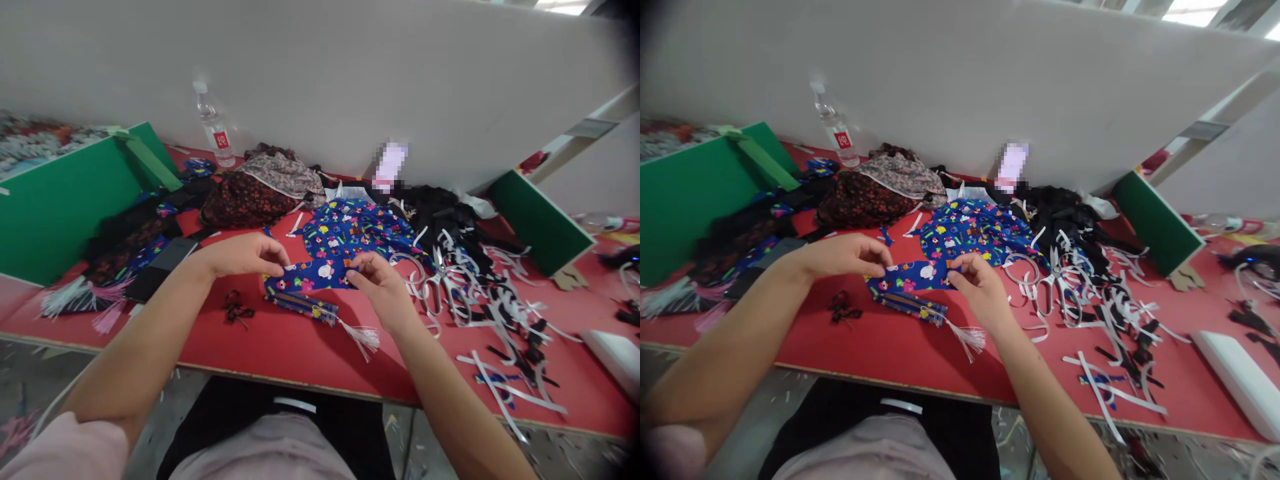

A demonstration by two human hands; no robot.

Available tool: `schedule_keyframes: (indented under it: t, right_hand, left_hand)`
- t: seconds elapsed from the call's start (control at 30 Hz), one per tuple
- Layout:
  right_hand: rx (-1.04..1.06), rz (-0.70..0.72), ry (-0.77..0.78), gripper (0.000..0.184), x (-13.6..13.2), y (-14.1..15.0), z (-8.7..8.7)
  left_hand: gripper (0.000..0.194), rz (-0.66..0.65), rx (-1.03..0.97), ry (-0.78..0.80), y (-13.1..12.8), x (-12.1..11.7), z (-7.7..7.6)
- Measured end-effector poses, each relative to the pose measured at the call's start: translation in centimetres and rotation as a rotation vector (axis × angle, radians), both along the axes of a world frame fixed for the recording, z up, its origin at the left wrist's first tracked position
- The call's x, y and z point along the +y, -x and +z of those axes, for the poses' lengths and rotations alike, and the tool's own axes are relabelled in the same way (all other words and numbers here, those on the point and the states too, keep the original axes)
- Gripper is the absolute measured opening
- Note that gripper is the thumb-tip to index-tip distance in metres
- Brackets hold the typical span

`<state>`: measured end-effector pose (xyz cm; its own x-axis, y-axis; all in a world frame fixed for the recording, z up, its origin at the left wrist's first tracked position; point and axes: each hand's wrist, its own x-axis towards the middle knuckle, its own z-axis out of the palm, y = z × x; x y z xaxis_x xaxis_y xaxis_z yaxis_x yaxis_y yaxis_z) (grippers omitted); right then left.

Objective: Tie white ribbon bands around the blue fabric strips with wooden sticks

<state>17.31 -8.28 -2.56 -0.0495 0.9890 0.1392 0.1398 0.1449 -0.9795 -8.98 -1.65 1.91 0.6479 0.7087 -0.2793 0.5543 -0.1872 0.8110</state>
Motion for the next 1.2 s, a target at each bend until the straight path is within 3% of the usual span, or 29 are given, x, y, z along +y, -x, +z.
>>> schedule_keyframes:
  t: [0.27,0.4,0.5,0.77,1.0,1.2]
  right_hand:
    - [-0.140,-0.010,0.205,0.017,-4.4,0.4,-0.6]
    - [-0.129,0.031,0.236,0.016,-6.6,1.7,-1.1]
    - [-0.261,0.061,0.232,0.015,-7.4,2.4,-1.7]
    - [-0.532,0.012,0.190,0.016,-7.3,1.1,-2.4]
    - [-0.489,-0.063,0.221,0.017,-7.2,-0.8,-1.6]
    - [-0.370,-0.100,0.240,0.018,-5.4,-1.6,-2.3]
  left_hand:
    - [0.022,0.249,-0.124,-0.080,0.7,-1.7,-2.0]
    - [0.024,0.294,0.064,-0.131,1.2,-3.8,-2.1]
    - [0.024,0.292,0.224,-0.154,1.4,-5.2,-2.3]
    - [0.015,0.248,0.246,-0.224,-0.3,-6.5,-3.5]
    - [0.014,0.306,0.205,-0.284,-1.9,-7.5,-2.8]
    - [0.013,0.436,0.148,-0.251,-2.6,-7.0,-3.8]
